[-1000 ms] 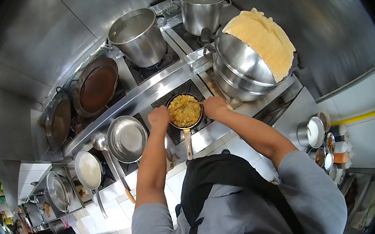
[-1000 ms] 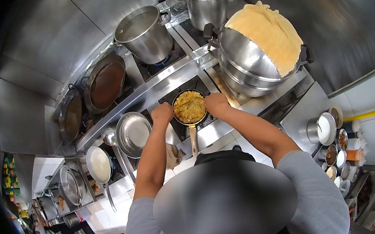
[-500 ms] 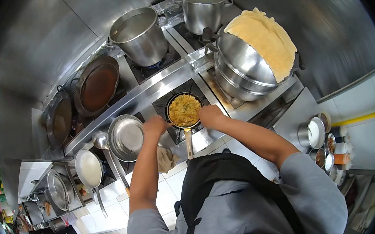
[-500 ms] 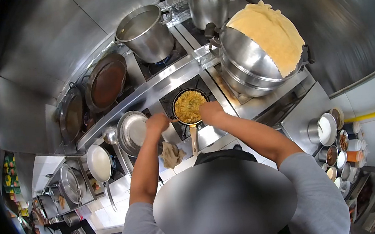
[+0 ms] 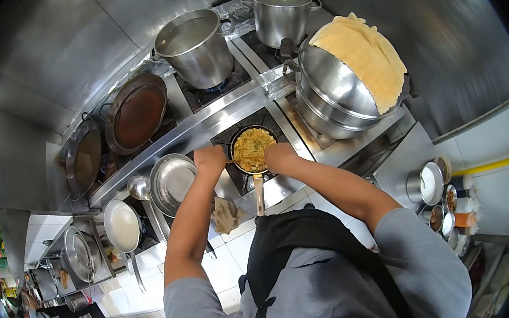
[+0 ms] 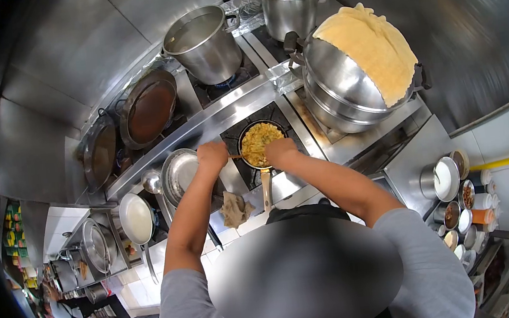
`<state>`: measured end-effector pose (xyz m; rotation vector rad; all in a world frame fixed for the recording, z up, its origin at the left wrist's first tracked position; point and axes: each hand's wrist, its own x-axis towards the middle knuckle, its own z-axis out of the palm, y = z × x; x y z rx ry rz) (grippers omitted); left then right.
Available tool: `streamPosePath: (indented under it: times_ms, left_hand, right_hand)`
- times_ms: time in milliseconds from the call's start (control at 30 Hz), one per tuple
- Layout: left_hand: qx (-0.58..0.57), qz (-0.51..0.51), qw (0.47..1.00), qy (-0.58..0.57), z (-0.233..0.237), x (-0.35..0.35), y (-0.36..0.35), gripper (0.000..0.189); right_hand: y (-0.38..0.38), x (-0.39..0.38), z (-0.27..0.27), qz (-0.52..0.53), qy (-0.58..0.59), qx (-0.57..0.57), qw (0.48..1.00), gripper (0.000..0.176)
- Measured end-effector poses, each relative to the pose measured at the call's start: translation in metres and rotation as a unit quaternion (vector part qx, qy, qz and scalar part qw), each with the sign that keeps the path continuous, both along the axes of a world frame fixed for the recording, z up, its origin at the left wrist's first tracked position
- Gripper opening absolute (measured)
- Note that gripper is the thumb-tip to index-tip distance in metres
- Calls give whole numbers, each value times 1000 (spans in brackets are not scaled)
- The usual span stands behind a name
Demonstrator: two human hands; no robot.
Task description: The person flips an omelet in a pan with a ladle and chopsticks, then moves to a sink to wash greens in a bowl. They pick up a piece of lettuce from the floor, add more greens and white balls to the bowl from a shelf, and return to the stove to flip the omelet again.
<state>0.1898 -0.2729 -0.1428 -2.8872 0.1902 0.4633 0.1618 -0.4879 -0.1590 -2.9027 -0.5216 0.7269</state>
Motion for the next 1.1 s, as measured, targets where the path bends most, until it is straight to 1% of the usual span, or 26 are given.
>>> streamPosePath:
  times_ms: [67,133,167,267,367,467,533,600,667,767,800,867,933,967,1000,1067,1100]
  left_hand:
    - [11,-14,1000,6,27,-1,-10,22]
    - [3,-8,1000,3,33,3,-23,22]
    - [-4,-3,1000,1,33,2,-27,23]
    - [16,10,1000,18,-7,13,-24,23]
    - [-5,30,1000,9,5,19,-11,24]
    - [-7,14,1000,2,22,16,-21,24]
    - [-7,7,1000,2,2,18,-34,24]
    - [-7,-2,1000,-4,-15,21,-34,24]
    - [-53,57,997,-17,-20,26,-24,24]
    - [-52,42,998,-12,12,24,-23,24]
    - [-59,37,998,-12,18,23,-26,25]
    - [-48,36,998,-17,-13,29,-34,25]
    - [-40,32,998,-29,-23,33,-36,26]
    - [-46,58,997,-30,-26,35,-32,25]
    - [-51,85,995,-27,-27,35,-28,25]
    - [-49,69,996,-21,-7,30,-22,25]
    - [-44,59,997,-15,0,30,-18,25]
  right_hand:
    - [-3,-1,8,0,11,-4,1000,21]
    - [-3,-4,8,-9,-22,15,1000,22]
    - [-2,-4,6,-8,-20,14,1000,22]
    - [1,3,-7,-20,-26,7,999,21]
    - [-6,3,-13,-14,-29,11,999,21]
    - [-14,6,-3,-38,-7,0,999,21]
    - [-18,5,-10,-50,-60,21,997,22]
    - [-19,6,-23,-56,-52,12,997,22]
    - [-23,10,-21,-64,-48,3,997,22]
    - [-25,9,-8,-54,-31,0,998,23]
    - [-26,11,-7,-61,-50,5,997,23]
    - [-26,12,-11,-68,-66,9,995,23]
    - [-26,20,-17,-72,-63,-24,995,21]
    - [-28,24,-20,-73,-67,-26,995,21]
    - [-30,26,-25,-76,-75,-22,994,20]
    - [-32,24,-23,-79,-80,-18,993,20]
    - [-31,22,-15,-77,-70,-13,994,20]
